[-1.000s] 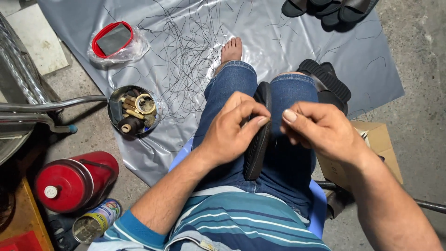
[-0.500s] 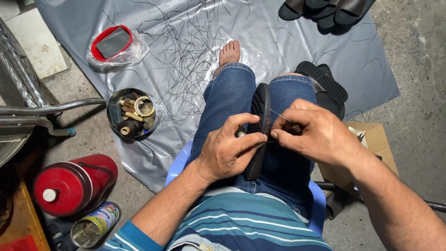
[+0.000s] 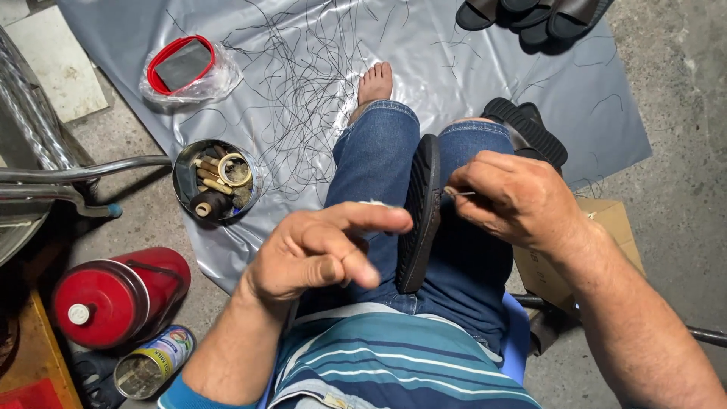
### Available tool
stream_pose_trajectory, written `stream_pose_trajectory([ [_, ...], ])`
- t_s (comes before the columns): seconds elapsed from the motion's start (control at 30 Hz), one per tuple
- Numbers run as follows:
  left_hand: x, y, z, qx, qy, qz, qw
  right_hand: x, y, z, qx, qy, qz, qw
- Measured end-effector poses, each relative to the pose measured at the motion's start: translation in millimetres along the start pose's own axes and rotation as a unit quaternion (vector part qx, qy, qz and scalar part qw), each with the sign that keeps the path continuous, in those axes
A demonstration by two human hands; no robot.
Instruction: Hand-stitching the sole of a sandal using a needle and thread.
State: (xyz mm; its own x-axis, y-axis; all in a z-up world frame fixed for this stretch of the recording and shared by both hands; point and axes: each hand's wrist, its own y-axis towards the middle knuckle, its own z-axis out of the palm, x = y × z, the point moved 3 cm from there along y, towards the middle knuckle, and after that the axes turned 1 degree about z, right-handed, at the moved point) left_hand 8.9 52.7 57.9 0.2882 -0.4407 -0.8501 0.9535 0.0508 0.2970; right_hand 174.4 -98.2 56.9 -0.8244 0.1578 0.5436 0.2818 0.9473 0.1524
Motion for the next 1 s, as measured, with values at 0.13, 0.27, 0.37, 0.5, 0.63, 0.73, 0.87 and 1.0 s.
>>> stream_pose_trajectory([
  [0.13,26,8,2,-0.078,0.117,-0.025,0.99,0,-2,0,-0.023,0.065,0.038,0.997],
  [0.27,61,5,4,-0.176,0.324,-0.062,0.927,-10,-14,11,-0.045,0.131,0.083,0.987],
  [0.37,75,6,-6,-0.153,0.331,-0.055,0.929,-15,-16,18,-0.054,0.126,0.085,0.987],
  [0.5,65,3,-13,-0.125,0.287,-0.049,0.949,-8,-12,3,-0.048,0.136,0.089,0.985],
  [0.63,40,-7,-47,-0.208,0.166,-0.311,0.912,-5,-4,-24,0.164,0.098,0.134,0.972],
  [0.73,43,-36,-88,-0.357,0.373,-0.334,0.788,-8,-3,-37,0.203,0.098,0.101,0.969],
  [0.87,37,-12,-46,-0.251,0.582,-0.137,0.761,-9,-1,-38,0.212,0.016,0.023,0.977],
  [1.0,45,8,14,-0.164,0.471,-0.053,0.865,-10,5,-35,0.24,-0.006,0.02,0.971],
])
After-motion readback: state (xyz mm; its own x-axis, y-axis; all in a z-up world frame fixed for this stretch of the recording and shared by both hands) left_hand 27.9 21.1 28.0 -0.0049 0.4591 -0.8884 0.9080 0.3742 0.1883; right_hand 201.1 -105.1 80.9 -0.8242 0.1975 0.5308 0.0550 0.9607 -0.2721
